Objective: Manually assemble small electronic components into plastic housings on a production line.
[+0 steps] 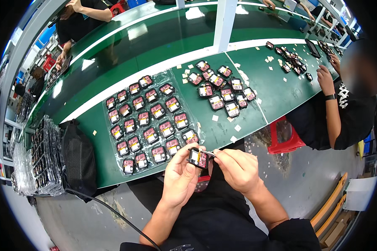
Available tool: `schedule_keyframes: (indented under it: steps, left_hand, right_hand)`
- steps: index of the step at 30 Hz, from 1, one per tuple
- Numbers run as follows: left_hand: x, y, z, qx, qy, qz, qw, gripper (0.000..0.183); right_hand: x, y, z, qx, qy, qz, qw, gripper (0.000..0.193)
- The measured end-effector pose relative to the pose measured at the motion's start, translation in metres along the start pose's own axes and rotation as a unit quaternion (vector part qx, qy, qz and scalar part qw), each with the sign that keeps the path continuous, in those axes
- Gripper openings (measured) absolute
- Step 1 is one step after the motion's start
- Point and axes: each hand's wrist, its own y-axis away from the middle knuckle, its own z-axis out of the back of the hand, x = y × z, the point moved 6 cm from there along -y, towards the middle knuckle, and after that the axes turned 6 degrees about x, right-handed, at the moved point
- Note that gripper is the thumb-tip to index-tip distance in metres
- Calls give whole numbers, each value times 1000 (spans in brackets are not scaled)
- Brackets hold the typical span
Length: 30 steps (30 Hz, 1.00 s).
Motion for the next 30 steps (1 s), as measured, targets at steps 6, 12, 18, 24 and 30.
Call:
schedule_keyframes:
  steps: [6, 12, 18, 24, 30]
  left_hand:
    - [0, 1, 2, -1, -2, -6, 1000, 61]
    - [0, 3, 2, -13, -23, -6, 1000, 61]
    - [-2, 4, 1, -16, -34, -7, 999, 62]
    - [0, 5, 4, -17, -37, -3, 999, 63]
    - [1, 7, 2, -30, -40, -3, 999, 64]
  right_hand:
    - [-7, -1, -2, 8, -86, -59, 995, 14]
    - [-12, -1, -4, 26, -124, -84, 988, 10]
    - [-11, 3, -9, 21, -142, -104, 984, 10]
    - [-13, 6, -8, 48, -145, -104, 983, 21]
    - [-14, 9, -12, 37, -144, -110, 983, 15]
